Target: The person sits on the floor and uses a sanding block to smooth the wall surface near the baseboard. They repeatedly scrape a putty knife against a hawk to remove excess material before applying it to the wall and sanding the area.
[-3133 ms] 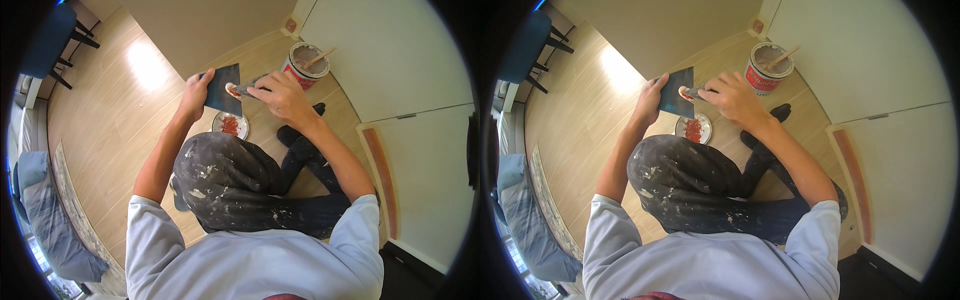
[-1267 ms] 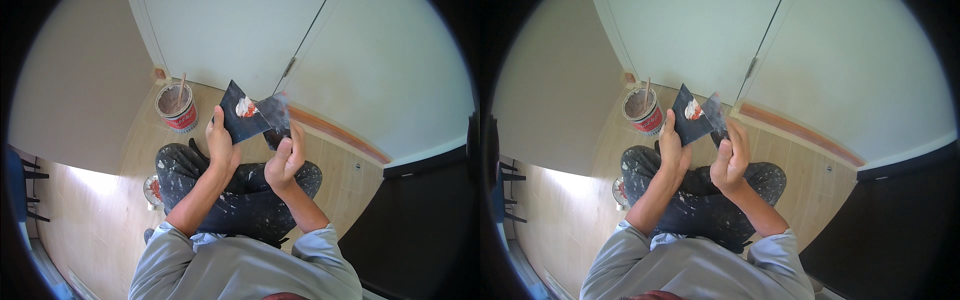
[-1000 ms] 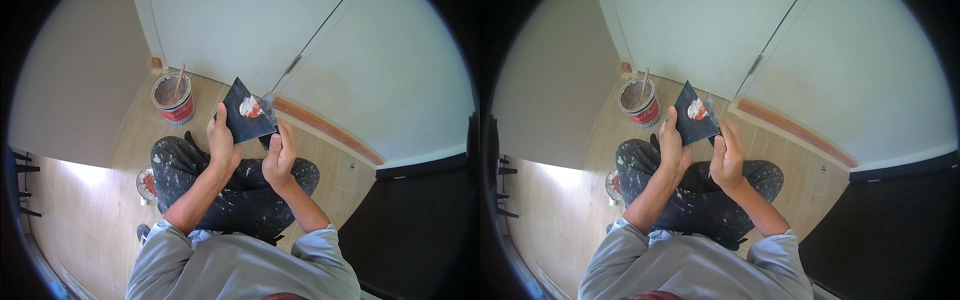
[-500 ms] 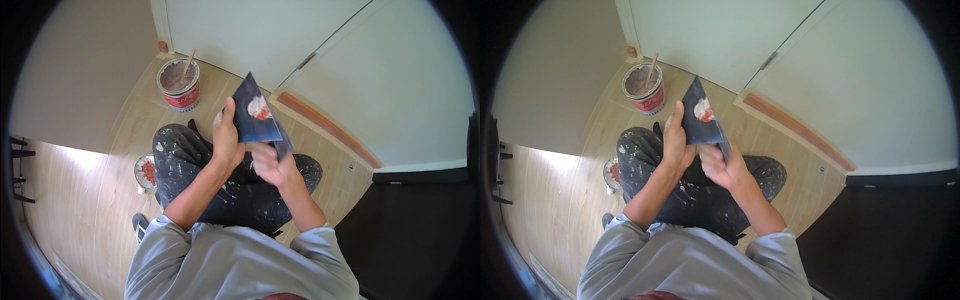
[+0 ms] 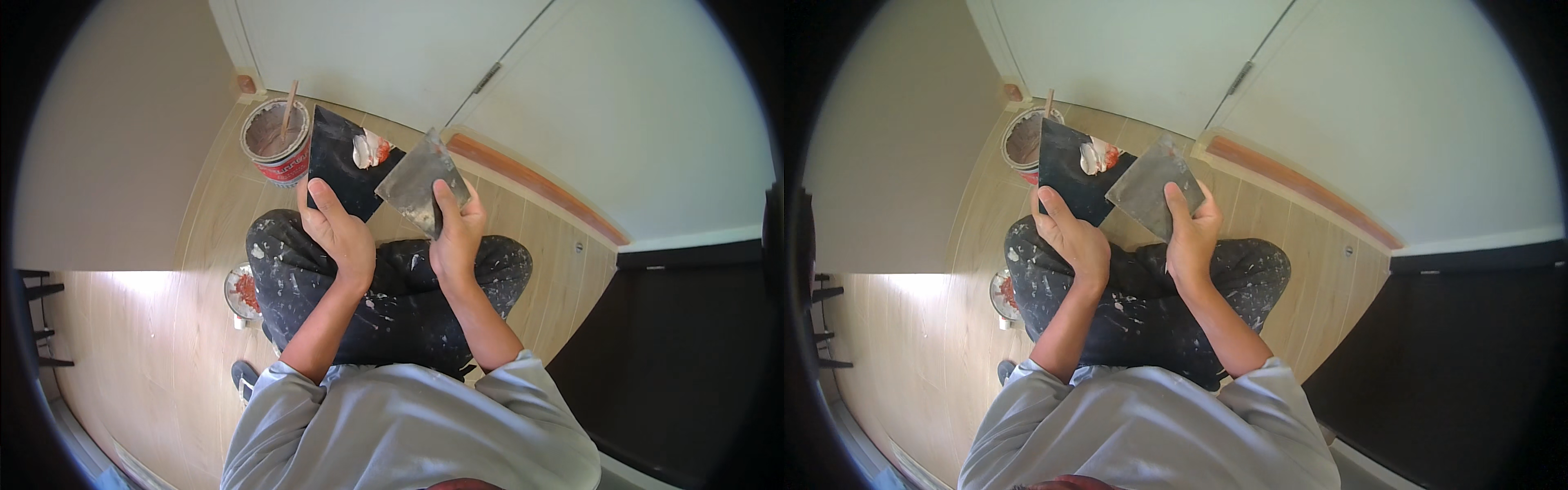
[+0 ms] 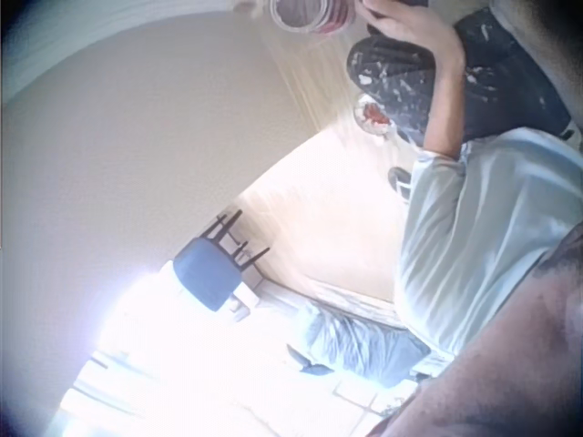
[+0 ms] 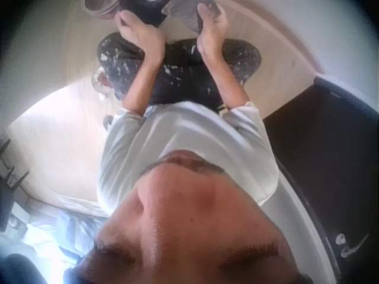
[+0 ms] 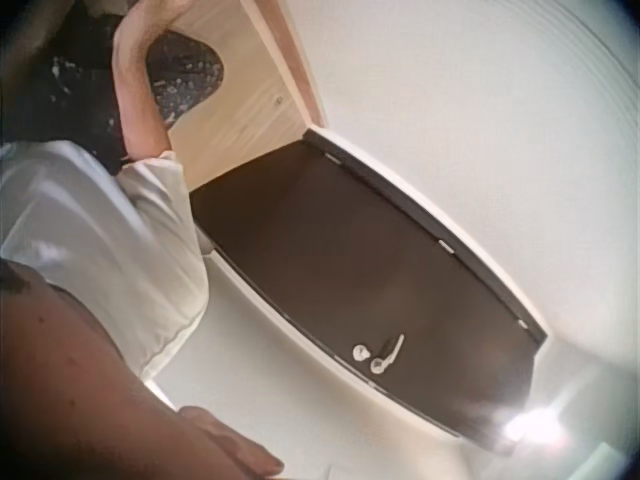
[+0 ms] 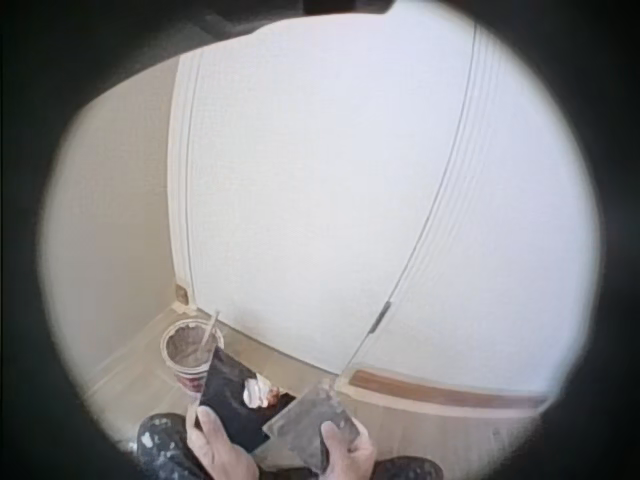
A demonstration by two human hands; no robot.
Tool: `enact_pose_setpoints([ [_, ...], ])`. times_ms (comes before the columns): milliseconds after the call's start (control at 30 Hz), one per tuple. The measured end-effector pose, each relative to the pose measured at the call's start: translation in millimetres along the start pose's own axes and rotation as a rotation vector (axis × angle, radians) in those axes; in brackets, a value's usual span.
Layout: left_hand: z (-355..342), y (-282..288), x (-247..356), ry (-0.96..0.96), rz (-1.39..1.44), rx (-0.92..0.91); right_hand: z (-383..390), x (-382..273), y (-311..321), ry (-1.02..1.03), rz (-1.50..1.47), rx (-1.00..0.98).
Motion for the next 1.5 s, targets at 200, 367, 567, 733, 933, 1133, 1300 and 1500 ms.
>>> enact_pose_setpoints([
  [200,9.4,-22.6,3.4,-0.034,-0.281,-0.273,-5.5,5.2,5.4,-0.02,0.02,0.044],
  [367,34.5,-31.1,3.2,-0.127,-0.301,-0.44,-9.2,-1.4,11.3,-0.061,-0.075,0.05],
  [567,21.3,-6.9,-59.8,0.588,0.432,-0.336,-6.2,-62.8,-15.8,0.051,-0.234,-0.262],
  [733,43.2,-26.0,-47.8,1.084,0.603,-0.464,40.3,-107.3,-20.3,0.438,0.21,-0.629],
  [933,74.0,-38.2,-18.6,1.303,0.76,-0.616,97.6,-113.9,-58.7,1.073,0.806,-1.099],
  [1133,63.5,-35.1,-7.6,1.09,0.68,-0.598,81.6,-107.4,-57.1,1.16,1.213,-1.057],
  [1300,63.8,-23.3,-19.3,1.075,0.577,-0.563,32.9,-113.1,-43.6,1.134,1.507,-1.017],
  [1500,33.2,-20.1,-6.4,0.778,0.376,-0.571,40.2,-139.0,-80.4,1.125,1.712,-1.125],
])
Point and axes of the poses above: each hand's wrist, its own z-axis away from the middle knuckle, its own y-axis out of the back of the hand, x = y × z, the point moved 9 cm from there along -z, towards the middle knuckle, and after that the axes turned 3 degrees about -x, right-handed, at the moved point
